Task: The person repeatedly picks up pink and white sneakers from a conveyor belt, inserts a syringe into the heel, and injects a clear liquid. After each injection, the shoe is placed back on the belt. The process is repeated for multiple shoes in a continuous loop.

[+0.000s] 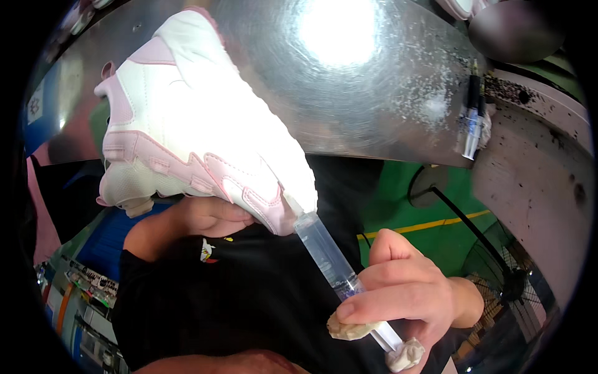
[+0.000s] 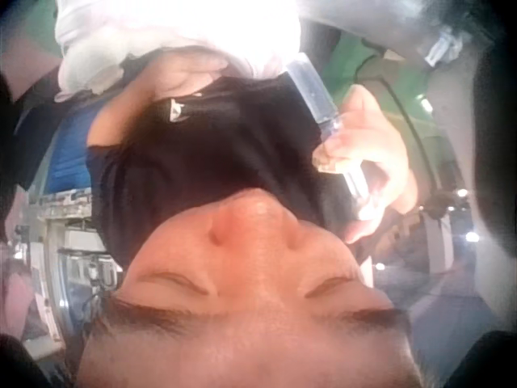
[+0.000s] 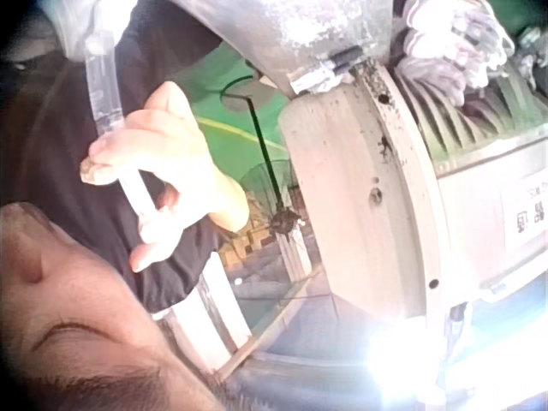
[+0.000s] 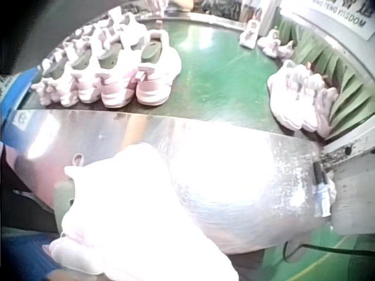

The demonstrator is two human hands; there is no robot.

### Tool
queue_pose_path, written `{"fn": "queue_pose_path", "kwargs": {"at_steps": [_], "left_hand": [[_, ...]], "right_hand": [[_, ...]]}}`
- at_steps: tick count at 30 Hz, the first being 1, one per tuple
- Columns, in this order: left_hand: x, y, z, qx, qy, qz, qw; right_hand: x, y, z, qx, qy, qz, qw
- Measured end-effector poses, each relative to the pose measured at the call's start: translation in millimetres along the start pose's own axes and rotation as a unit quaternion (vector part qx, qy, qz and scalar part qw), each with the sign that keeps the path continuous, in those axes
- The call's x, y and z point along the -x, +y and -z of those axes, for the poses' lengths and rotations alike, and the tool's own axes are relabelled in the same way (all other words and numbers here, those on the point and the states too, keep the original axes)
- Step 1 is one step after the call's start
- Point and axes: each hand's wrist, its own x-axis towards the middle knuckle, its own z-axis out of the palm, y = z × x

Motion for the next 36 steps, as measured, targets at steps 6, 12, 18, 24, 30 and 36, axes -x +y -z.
{"fn": "queue_pose_path", "kwargs": {"at_steps": [6,12,18,24,30,36], "left_hand": [[-20,0,-5,-0.060,-0.005,-0.016,0.998],[-44,-8,6,-0.071,-0.020,-0.020,0.997],[-53,-12,8,-0.043,-0.011,-0.024,0.999],[-63,1,-11,-0.020,-0.002,-0.043,0.999],[-73,13,-27,-0.041,-0.028,-0.033,0.998],[-86,20,-36,-0.029,-0.016,-0.055,0.998]], "right_hand": [[10,-14,2,0.052,0.011,0.000,0.999],[25,-21,0,0.118,0.023,-0.036,0.992],[28,-9,-8,0.141,0.074,0.018,0.987],[40,-8,-11,0.200,0.057,0.005,0.978],[31,18,-22,0.294,0.130,0.127,0.938],[7,54,-31,0.396,0.193,0.250,0.862]]}}
